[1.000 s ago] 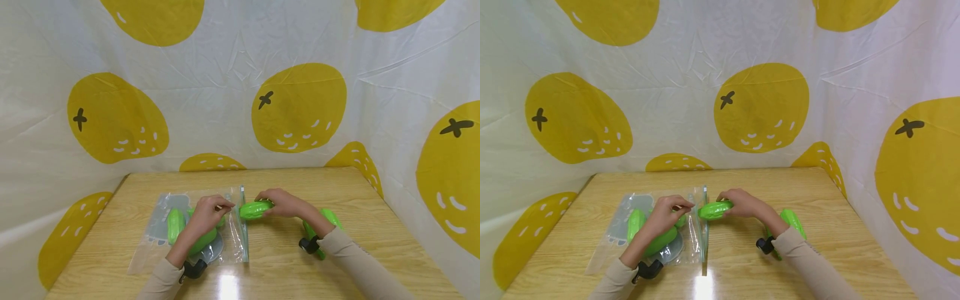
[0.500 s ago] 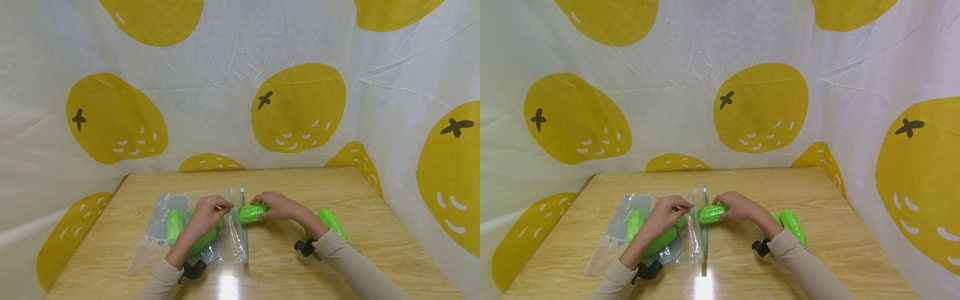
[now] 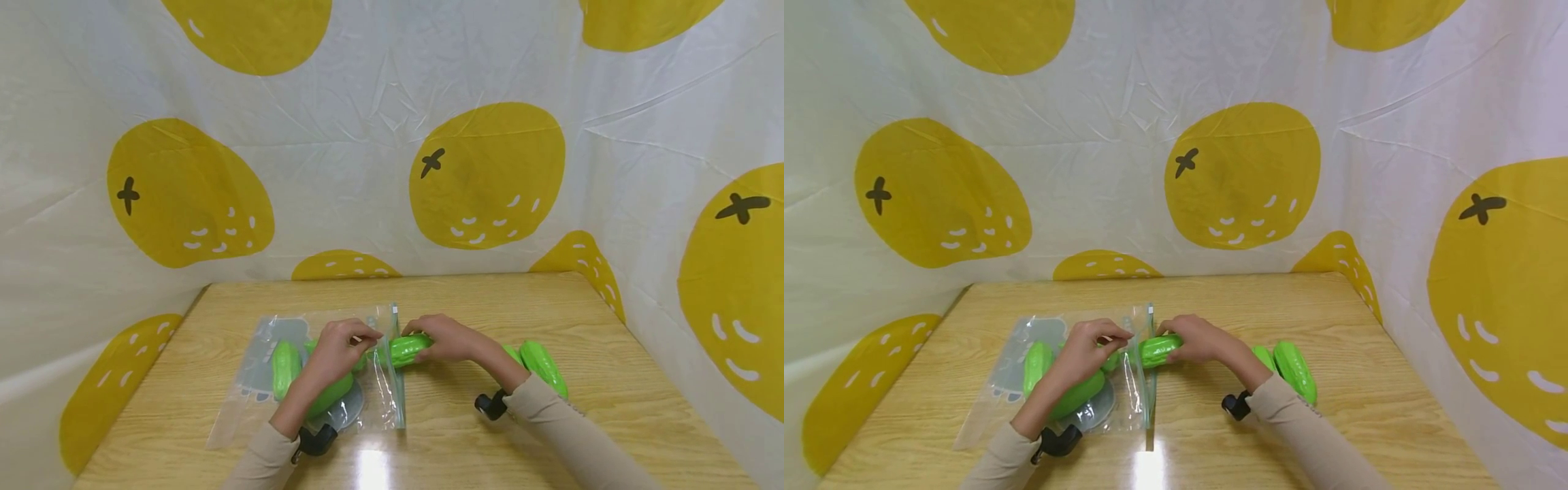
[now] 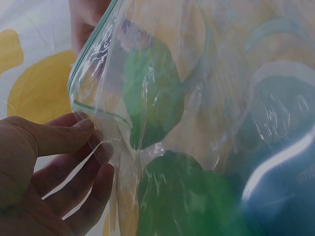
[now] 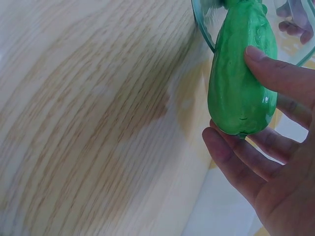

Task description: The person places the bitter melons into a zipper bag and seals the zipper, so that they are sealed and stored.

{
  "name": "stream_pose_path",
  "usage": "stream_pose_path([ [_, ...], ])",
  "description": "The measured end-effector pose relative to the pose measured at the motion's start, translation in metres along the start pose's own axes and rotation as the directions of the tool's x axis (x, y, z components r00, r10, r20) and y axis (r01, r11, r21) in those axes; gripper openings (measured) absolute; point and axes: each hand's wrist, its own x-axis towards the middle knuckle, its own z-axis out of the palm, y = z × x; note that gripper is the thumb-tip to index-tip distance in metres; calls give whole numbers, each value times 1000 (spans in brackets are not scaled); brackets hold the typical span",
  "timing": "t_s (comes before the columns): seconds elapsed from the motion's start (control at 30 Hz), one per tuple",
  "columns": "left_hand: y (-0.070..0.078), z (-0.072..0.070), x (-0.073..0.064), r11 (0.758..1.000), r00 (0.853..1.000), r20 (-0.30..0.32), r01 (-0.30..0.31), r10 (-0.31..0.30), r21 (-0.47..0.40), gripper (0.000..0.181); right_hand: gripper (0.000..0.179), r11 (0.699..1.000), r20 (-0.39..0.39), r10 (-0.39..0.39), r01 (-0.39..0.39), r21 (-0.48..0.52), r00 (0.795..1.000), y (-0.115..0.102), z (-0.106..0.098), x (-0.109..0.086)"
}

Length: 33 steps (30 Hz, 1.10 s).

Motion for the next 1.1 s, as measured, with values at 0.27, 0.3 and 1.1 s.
stream_pose_path([
  [0.27, 0, 0, 0, 1000, 1000, -4, 3, -3, 5, 16, 45, 1000, 17, -4, 4, 16, 1000, -3, 2, 3],
  [0.3, 0, 0, 0, 1000, 1000, -4, 2, -2, 5, 16, 45, 1000, 18, -4, 4, 14, 1000, -3, 2, 3],
  [1.1, 0, -1, 1, 1000, 1000, -1, 0, 0, 16, 15, 45, 1000, 6, 19, -20, 23, 1000, -10, 4, 7],
])
